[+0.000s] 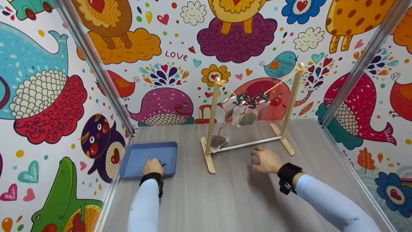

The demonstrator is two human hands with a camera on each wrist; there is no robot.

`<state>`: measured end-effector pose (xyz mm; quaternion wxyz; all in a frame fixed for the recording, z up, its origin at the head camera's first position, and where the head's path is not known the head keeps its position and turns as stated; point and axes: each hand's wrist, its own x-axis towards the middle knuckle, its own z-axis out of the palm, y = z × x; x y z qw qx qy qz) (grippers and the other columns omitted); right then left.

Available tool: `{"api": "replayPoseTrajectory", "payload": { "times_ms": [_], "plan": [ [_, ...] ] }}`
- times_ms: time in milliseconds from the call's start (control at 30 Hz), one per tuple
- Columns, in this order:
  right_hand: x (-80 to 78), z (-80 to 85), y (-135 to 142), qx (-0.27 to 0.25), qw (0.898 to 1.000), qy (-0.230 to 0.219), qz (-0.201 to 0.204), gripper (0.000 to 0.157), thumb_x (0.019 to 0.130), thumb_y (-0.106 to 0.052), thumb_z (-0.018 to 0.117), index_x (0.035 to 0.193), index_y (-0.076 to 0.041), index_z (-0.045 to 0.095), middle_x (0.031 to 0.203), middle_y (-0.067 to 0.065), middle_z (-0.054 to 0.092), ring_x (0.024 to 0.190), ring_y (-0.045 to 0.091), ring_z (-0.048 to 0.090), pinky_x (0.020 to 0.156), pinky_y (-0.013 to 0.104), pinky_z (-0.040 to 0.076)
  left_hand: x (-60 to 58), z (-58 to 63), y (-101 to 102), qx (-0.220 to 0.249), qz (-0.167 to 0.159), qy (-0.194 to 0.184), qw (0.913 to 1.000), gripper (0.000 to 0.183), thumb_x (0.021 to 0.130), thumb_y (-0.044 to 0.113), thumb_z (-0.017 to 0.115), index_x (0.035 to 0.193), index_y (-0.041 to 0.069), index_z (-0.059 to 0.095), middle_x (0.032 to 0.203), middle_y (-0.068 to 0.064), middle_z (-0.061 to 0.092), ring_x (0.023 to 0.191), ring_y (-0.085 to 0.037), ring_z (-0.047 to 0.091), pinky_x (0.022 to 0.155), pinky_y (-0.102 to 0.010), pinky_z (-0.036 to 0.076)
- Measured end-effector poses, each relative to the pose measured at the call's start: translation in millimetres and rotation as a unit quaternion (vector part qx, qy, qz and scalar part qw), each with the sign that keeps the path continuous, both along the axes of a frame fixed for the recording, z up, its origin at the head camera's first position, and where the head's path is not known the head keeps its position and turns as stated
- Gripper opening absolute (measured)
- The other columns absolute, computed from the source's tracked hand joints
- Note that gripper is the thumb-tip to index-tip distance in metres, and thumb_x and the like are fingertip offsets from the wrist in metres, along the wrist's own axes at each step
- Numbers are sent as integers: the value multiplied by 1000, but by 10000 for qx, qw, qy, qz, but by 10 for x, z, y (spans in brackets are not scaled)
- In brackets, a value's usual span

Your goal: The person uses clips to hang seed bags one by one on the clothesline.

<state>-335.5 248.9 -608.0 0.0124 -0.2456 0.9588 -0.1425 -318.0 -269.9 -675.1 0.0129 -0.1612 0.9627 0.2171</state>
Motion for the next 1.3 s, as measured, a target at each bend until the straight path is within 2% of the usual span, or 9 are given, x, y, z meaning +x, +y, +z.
{"api": "replayPoseTrajectory", "payload": {
  "times_ms": [300,500,633,767,900,1033,1100,1167,1300],
  "plan": [
    [-26,102,7,-143,9996,118,218,48,89,-28,87,126,1,78,131,26,76,121,50,72,102,66,60,-113,-50,149,46,-201,1224,9923,28,105,16,73,103,-10,81,103,-35,80,97,-54,78,87,-64,65],
    [-13,251,-43,-390,9972,443,466,32,93,-24,86,115,-1,83,108,17,84,100,36,81,88,55,67,-254,331,672,462,-1400,1592,9762,24,109,19,70,102,0,80,93,-22,82,83,-40,78,79,-57,63],
    [9,399,-174,-617,9891,928,961,21,95,-20,85,109,-4,84,96,12,86,84,25,82,75,46,68,-266,681,1237,1012,-2638,1255,9510,22,110,22,67,101,6,80,93,-12,81,78,-21,70,77,-45,60],
    [19,532,-334,-717,9792,1292,1387,38,97,-23,87,127,-3,78,101,12,86,81,24,82,73,44,68,-246,941,1733,1724,-3684,715,9107,24,112,22,64,106,5,80,98,-11,80,78,-10,61,75,-31,54],
    [-2,583,-416,-637,9737,1473,1619,56,96,-29,90,141,-3,70,106,11,84,81,23,80,73,41,68,-235,1074,2067,2243,-4211,363,8781,27,114,23,62,112,2,79,91,-4,72,74,-7,54,71,-23,45],
    [-18,567,-370,-600,9656,1773,1803,42,96,-26,90,128,-4,76,102,9,83,80,21,79,73,40,67,-238,1102,2261,2662,-4274,259,8636,30,115,25,62,115,1,78,86,5,62,72,-5,51,69,-20,42],
    [-16,550,-317,-612,9632,1884,1818,37,96,-26,91,123,-4,78,99,8,83,79,20,78,73,40,67,-245,1084,2318,2697,-4220,263,8652,31,116,29,62,113,3,79,84,8,59,72,-5,49,68,-20,40],
    [-14,527,-256,-611,9623,1972,1769,35,94,-25,92,120,-5,79,97,7,83,76,19,77,71,39,67,-264,1042,2360,2565,-4075,356,8757,35,116,34,61,108,5,78,81,8,56,71,-6,48,67,-22,38],
    [-42,442,-133,-471,9590,2195,1727,26,93,-22,91,110,-5,80,88,6,80,71,18,75,65,38,65,-347,845,2429,1539,-3469,981,9200,40,115,39,63,95,7,77,78,2,60,70,-14,54,66,-29,42]
  ]
}}
